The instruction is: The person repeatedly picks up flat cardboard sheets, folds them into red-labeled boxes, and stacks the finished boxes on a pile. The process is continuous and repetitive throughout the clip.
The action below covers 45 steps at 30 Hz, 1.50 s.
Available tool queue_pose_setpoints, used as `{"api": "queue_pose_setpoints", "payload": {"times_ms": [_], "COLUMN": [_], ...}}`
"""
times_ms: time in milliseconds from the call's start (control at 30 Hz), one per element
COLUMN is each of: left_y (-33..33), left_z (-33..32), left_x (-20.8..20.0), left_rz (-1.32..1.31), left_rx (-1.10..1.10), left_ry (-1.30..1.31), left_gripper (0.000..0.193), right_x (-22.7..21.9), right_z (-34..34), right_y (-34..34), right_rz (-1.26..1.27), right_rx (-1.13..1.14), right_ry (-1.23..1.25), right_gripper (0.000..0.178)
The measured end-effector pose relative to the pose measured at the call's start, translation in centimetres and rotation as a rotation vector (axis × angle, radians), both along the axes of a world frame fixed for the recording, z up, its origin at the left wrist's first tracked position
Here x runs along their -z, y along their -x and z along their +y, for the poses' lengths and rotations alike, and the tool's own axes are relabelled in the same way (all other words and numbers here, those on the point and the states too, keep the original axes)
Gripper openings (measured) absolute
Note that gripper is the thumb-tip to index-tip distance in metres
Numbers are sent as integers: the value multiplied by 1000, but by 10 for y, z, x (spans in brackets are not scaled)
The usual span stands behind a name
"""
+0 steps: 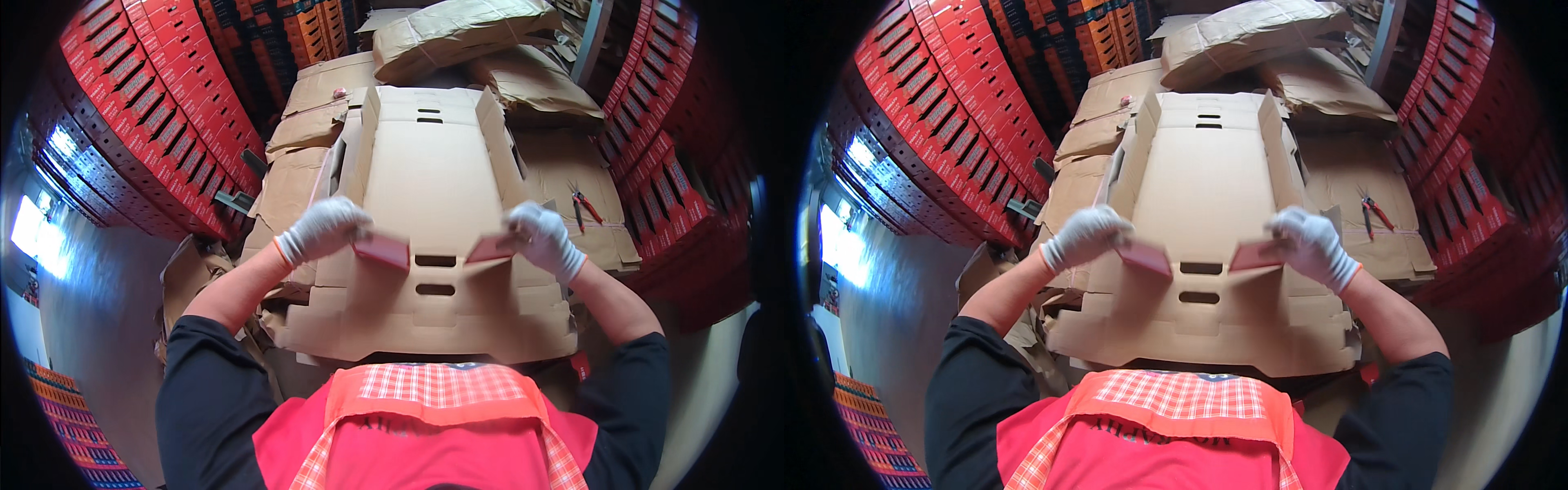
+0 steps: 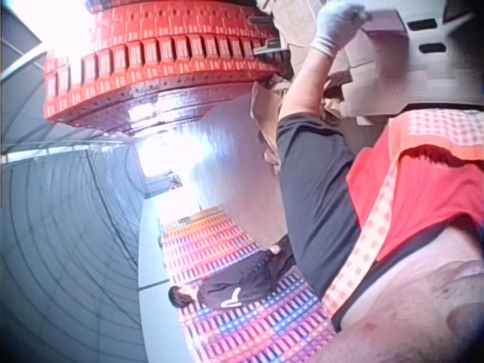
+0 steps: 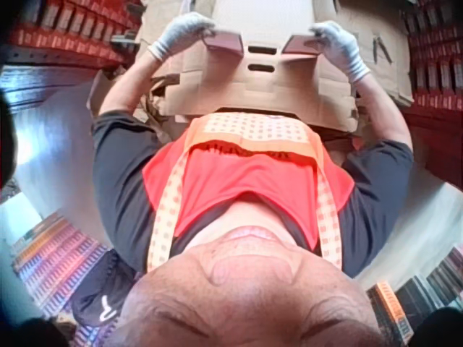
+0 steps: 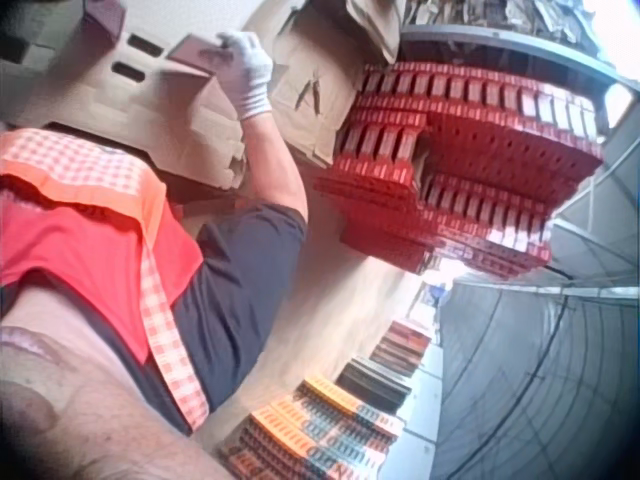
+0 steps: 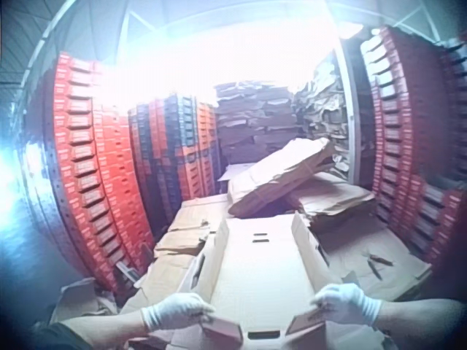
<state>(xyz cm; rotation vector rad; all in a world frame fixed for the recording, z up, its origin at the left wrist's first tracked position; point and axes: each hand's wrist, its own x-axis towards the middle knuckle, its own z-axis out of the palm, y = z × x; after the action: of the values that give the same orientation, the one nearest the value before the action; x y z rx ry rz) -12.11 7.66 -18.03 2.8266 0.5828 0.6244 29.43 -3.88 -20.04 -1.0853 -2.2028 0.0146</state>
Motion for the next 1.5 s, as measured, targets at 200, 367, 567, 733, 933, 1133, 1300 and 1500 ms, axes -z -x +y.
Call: {"api": "queue_pose_setpoints", "payload": {"times_ms": [200, 367, 567, 733, 933, 1133, 1300, 1500], "left_y": [-9, -1, 5, 10, 8, -25, -46, -95], "left_z": [-54, -123, -99, -75, -29, -51, -69, -134], "left_x": [-45, -52, -82, -37, 68, 81, 74, 91], "left_rz": [-81, 657, 804, 217, -526, -1265, -1515, -1410], "left_rx": [-198, 225, 120, -476, -387, -99, 11, -14], "left_ry": [-104, 872, 783, -69, 868, 1591, 1633, 2126], "left_gripper": [17, 41, 40, 59, 81, 82, 58, 17], "right_x": [-90, -100, -98, -78, 36, 97, 23, -184], "right_z": [-30, -82, -64, -41, 12, 30, 32, 0], "right_y": [42, 75, 65, 56, 25, -8, -39, 39], "right_rz": [-13, -507, -505, -334, 358, 1568, 1323, 733], "right_rx": [-130, -554, -400, -88, 224, 152, 385, -4], "right_ry": [77, 1375, 1348, 281, 208, 1014, 853, 486], "right_gripper": [32, 52, 36, 41, 66, 33, 11, 48]}}
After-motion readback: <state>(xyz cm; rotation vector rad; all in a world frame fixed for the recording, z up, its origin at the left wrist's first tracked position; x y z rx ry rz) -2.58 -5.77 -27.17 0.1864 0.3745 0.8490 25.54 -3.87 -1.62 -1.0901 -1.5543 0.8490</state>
